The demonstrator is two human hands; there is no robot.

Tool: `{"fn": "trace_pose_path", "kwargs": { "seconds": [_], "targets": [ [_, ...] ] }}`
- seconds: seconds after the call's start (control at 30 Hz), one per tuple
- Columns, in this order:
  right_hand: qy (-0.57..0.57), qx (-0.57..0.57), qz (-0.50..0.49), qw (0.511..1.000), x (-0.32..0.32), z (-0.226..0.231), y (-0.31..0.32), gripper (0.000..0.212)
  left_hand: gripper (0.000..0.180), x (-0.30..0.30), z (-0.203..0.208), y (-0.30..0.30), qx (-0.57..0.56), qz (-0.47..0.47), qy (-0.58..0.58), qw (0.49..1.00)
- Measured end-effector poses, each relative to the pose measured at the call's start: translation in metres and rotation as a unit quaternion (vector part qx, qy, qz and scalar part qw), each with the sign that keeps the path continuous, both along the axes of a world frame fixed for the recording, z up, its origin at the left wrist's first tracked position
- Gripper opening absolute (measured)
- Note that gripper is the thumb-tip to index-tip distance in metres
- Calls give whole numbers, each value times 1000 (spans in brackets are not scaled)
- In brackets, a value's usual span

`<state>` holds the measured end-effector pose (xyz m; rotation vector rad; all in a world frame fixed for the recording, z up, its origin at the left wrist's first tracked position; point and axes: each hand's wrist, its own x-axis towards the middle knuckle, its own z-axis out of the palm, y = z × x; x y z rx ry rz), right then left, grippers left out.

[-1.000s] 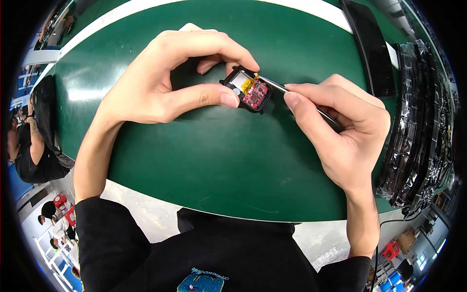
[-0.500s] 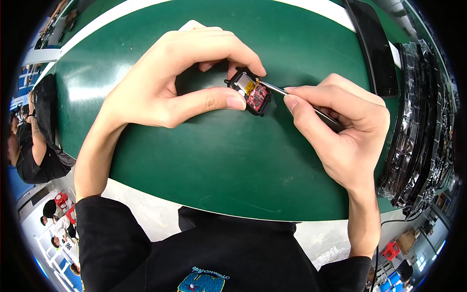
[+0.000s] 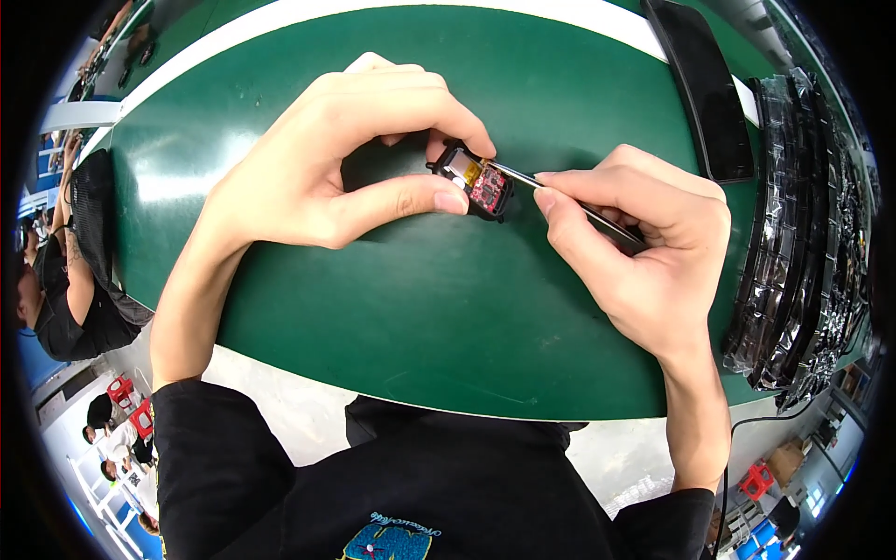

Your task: The recorder is assembling small electronic components into a housing using tweezers on an assembly line.

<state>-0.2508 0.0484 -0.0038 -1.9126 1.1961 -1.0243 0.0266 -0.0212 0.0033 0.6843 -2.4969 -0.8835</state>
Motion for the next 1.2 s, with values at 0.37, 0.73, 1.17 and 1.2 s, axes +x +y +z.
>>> {"fn": "trace_pose_path", "kwargs": {
  "seconds": [0.37, 0.73, 1.17, 1.2],
  "targets": [
    [-136, 3, -76, 988, -8, -10, -7, 7, 58, -15, 4, 7, -58, 31, -36, 997],
    [-181, -22, -75, 980, -7, -14, -18, 13, 66, -20, 15, -9, 156, 205, 232, 938],
    [-222, -39, -78, 971, -7, -34, -21, 19, 52, -361, 125, 17, -5, -241, 92, 966],
    [-223, -45, -69, 971, -5, -22, -17, 19, 49, -384, 124, 14, -45, -280, 93, 955]
  ]
}}
